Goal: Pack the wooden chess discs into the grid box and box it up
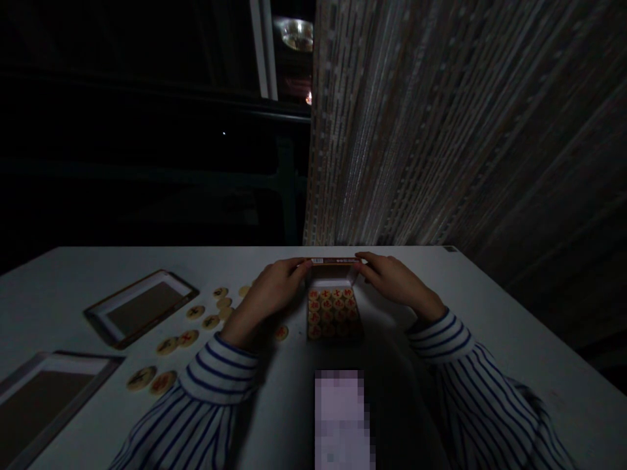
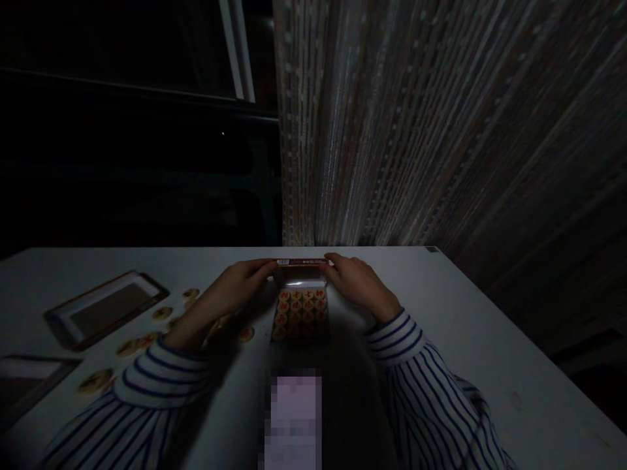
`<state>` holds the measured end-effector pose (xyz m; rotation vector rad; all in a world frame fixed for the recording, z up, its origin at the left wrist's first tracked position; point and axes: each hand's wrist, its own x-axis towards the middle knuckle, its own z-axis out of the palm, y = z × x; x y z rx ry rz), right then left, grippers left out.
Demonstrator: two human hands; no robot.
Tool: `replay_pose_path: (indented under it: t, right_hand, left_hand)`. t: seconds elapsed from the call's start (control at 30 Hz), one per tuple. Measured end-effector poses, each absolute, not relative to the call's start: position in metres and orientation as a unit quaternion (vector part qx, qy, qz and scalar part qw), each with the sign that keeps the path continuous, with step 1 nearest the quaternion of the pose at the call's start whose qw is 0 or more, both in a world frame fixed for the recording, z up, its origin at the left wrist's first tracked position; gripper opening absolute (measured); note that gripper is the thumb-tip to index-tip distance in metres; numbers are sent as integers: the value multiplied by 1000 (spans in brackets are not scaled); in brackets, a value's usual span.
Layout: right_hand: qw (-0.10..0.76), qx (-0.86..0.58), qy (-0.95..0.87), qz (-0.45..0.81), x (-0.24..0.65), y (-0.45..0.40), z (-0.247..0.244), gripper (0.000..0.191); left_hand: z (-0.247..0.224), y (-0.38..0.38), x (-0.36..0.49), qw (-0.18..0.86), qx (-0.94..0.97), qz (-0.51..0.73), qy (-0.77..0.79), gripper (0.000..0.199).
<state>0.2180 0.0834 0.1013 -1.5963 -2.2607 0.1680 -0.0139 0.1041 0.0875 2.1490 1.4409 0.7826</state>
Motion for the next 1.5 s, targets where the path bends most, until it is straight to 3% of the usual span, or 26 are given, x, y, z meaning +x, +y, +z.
replay_pose_path:
  t: [1.5]
  right_hand:
    - [167, -556, -812, 56, 222, 81, 103, 41]
  left_hand:
    - [93, 103, -14, 230, 775, 272, 521, 49]
